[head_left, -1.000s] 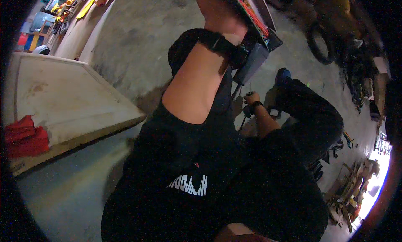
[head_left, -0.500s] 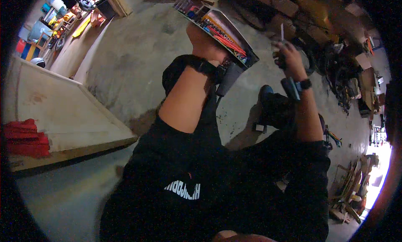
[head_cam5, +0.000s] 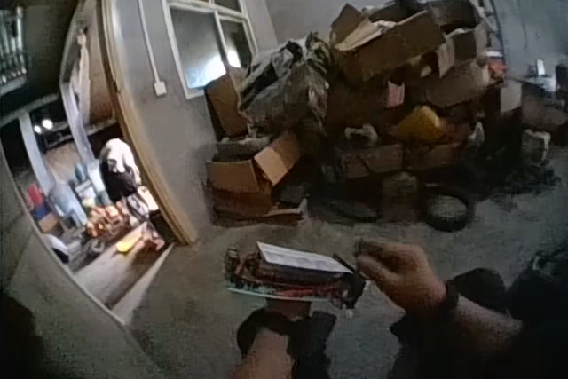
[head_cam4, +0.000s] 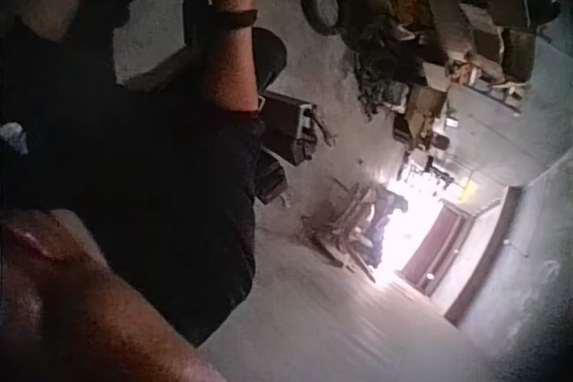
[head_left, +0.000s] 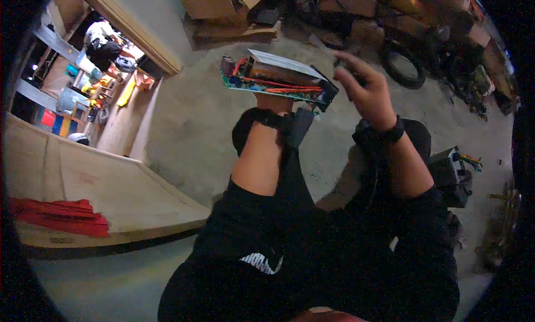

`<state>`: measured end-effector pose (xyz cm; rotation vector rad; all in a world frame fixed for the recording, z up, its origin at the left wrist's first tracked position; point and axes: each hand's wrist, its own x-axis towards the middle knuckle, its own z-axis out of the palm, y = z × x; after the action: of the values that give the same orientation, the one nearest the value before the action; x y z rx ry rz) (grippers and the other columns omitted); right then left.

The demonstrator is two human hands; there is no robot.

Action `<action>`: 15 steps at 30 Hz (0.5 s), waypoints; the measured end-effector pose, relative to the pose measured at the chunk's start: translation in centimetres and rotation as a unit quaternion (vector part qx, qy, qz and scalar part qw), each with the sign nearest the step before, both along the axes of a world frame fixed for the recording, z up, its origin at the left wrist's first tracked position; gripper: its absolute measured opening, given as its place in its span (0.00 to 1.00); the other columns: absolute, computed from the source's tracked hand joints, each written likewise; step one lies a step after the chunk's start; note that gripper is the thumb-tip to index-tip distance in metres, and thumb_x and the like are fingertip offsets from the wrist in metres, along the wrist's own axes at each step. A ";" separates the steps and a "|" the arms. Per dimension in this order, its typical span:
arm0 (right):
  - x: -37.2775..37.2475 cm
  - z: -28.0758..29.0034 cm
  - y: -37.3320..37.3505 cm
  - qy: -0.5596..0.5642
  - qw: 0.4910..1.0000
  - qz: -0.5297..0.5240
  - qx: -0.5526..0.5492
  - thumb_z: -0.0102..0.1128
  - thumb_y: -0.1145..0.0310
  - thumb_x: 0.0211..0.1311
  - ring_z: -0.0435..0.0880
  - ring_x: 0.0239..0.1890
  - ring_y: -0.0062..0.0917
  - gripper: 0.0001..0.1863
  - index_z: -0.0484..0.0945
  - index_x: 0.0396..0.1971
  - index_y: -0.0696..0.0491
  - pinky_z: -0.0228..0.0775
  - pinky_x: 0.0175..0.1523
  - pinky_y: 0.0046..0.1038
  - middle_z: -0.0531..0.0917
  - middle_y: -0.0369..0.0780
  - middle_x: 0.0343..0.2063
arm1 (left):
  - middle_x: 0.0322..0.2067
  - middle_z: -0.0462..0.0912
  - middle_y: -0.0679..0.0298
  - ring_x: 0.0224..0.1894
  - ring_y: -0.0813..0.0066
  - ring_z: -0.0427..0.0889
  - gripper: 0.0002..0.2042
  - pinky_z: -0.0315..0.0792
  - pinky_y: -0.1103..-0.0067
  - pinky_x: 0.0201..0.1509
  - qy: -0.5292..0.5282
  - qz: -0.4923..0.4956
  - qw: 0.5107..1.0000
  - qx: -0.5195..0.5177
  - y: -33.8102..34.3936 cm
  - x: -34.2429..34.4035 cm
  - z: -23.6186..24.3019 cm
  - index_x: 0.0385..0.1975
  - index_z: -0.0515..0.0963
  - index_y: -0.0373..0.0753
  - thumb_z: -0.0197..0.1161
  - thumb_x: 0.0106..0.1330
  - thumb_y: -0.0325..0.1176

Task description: The person is using a screwdriver to tighten or loosen components on a circuit board.

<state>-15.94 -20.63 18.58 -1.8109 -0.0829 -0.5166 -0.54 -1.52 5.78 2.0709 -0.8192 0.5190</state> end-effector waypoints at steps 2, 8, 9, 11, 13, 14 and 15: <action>-0.3 -0.2 0.7 -0.042 0.996 0.034 -0.071 0.66 0.67 0.68 0.85 0.38 0.17 0.18 0.80 0.53 0.59 0.78 0.43 0.25 0.88 0.41 0.37 | 0.64 0.72 0.59 0.67 0.57 0.67 0.29 0.56 0.56 0.74 0.165 -0.130 0.962 -0.175 -0.1 0.5 -0.4 0.63 0.69 0.46 0.50 0.72 0.60; -1.9 -0.9 1.7 -0.023 0.991 0.052 -0.119 0.67 0.67 0.67 0.87 0.30 0.22 0.14 0.83 0.45 0.61 0.78 0.37 0.27 0.88 0.44 0.30 | 0.61 0.74 0.60 0.65 0.60 0.70 0.27 0.60 0.60 0.72 -0.039 -0.010 0.999 0.003 1.2 -0.4 0.2 0.61 0.70 0.46 0.53 0.72 0.58; -2.1 -0.9 1.6 -0.039 0.990 0.054 -0.128 0.67 0.66 0.66 0.87 0.29 0.23 0.14 0.83 0.44 0.61 0.77 0.36 0.28 0.88 0.44 0.29 | 0.61 0.75 0.60 0.65 0.60 0.71 0.27 0.61 0.60 0.72 -0.044 0.012 0.998 0.031 1.3 -0.4 0.5 0.61 0.70 0.45 0.54 0.72 0.58; -2.3 -0.9 1.4 -0.063 0.986 0.051 -0.147 0.67 0.65 0.66 0.86 0.28 0.24 0.14 0.84 0.43 0.60 0.76 0.35 0.28 0.87 0.45 0.28 | 0.61 0.74 0.60 0.65 0.60 0.71 0.26 0.62 0.60 0.71 -0.081 0.050 0.993 0.071 1.1 -0.5 0.8 0.60 0.71 0.45 0.53 0.72 0.58; -2.4 -1.0 1.2 -0.083 0.982 0.041 -0.167 0.68 0.64 0.65 0.85 0.26 0.26 0.14 0.84 0.43 0.59 0.76 0.34 0.29 0.86 0.46 0.27 | 0.62 0.74 0.60 0.65 0.60 0.71 0.26 0.63 0.60 0.71 -0.010 0.040 0.997 0.061 1.0 -0.3 1.0 0.60 0.72 0.45 0.52 0.72 0.57; -2.5 -1.1 1.1 -0.068 0.982 0.042 -0.173 0.67 0.64 0.65 0.84 0.25 0.26 0.14 0.85 0.43 0.59 0.75 0.34 0.30 0.86 0.46 0.27 | 0.63 0.74 0.60 0.66 0.60 0.70 0.25 0.63 0.59 0.71 0.031 0.035 0.998 0.053 0.9 -0.2 1.0 0.60 0.72 0.45 0.52 0.73 0.57; -2.5 -1.2 1.1 -0.054 0.981 0.043 -0.179 0.67 0.63 0.65 0.84 0.24 0.27 0.14 0.85 0.44 0.58 0.75 0.33 0.31 0.85 0.47 0.26 | 0.63 0.73 0.60 0.66 0.60 0.70 0.26 0.63 0.59 0.72 0.028 0.018 0.998 0.053 0.9 -0.1 0.9 0.60 0.71 0.45 0.50 0.73 0.57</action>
<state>-18.42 -19.56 17.33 -2.1186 -0.3451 -0.5646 -0.61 -0.62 6.73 2.1901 -0.7942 0.4438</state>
